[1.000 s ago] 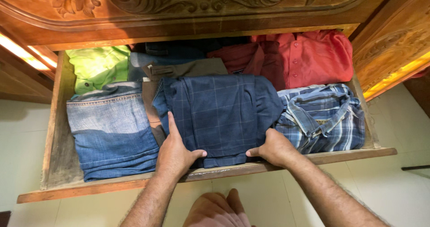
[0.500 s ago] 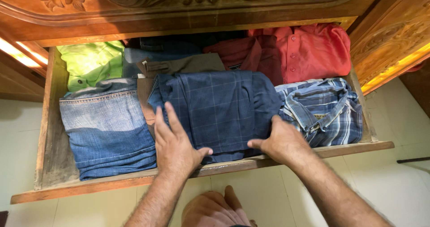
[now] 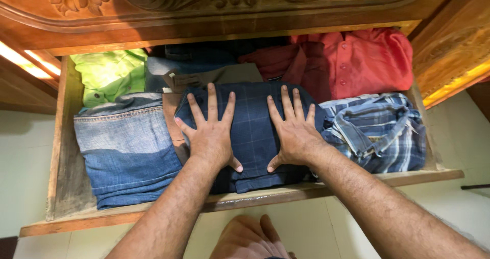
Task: The person takes folded shirts and pants from an open suitcase on a bed and places them into a wooden drawer. The person handles various garments, including a light blue shirt, a plaid shirt, and several pairs of jeans, arranging them neatly in the drawer.
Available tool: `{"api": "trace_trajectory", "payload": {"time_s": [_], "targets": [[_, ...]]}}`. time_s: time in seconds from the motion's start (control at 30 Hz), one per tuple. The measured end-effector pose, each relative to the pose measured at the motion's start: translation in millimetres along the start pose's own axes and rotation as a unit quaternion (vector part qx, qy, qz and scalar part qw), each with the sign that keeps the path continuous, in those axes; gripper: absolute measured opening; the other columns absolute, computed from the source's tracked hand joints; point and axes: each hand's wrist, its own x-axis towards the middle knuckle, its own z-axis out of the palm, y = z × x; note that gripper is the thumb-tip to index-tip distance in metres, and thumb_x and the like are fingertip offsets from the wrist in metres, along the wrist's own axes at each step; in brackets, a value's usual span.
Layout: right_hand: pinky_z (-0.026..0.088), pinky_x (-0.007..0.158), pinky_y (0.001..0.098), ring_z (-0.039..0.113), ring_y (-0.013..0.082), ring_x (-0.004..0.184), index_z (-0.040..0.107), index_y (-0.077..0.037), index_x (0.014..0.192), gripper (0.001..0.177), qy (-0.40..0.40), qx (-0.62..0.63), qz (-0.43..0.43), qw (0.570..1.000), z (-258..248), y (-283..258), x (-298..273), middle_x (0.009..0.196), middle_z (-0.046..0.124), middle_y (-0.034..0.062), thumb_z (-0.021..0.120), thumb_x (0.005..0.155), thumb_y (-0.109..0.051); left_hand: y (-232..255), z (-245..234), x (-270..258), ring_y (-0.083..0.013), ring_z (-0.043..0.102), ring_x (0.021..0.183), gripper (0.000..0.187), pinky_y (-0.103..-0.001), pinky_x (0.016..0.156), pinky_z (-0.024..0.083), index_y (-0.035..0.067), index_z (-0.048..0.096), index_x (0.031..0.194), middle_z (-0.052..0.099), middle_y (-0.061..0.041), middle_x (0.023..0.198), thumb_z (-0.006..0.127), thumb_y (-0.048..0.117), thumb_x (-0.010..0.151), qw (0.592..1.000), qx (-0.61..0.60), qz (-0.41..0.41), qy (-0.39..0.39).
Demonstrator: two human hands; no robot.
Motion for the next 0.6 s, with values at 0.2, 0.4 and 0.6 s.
{"api": "trace_trajectory", "payload": {"time_s": [0.2,0.4,0.6], "targets": [[0.009,0.119,0.0739,-0.015,0.0488,0.154,-0.010,-0.013,0.161,0.170,-0.003,0.007,-0.001,1.000,11,6,21,0.166,-0.021,0.0266,0.101,0.041,-0.061,-2,3,21,-0.0567,-0.021,0.150,0.175,-0.090,0.103,0.012,0.038,-0.017,0.162,-0.033,-0.016,0.166,0.104,0.057,0.036,0.998,0.008,-0.011,-0.064],[0.004,0.120,0.0721,-0.020,0.0495,0.153,-0.013,-0.013,0.161,0.170,-0.022,0.005,0.007,1.000,21,9,37,0.164,-0.024,0.0284,0.100,0.043,-0.063,0,8,35,-0.0562,-0.027,0.149,0.176,-0.091,0.103,0.009,0.040,-0.021,0.161,-0.037,-0.015,0.166,0.104,0.055,0.038,0.995,0.001,-0.027,-0.098],[-0.001,0.120,0.0738,-0.025,0.0526,0.151,-0.016,-0.011,0.161,0.168,-0.063,-0.026,0.027,0.997,28,6,52,0.162,-0.027,0.0320,0.096,0.049,-0.067,2,11,49,-0.0573,-0.032,0.146,0.175,-0.092,0.101,0.007,0.040,-0.024,0.160,-0.041,-0.017,0.164,0.104,0.053,0.042,0.990,0.003,-0.042,-0.133]]}}
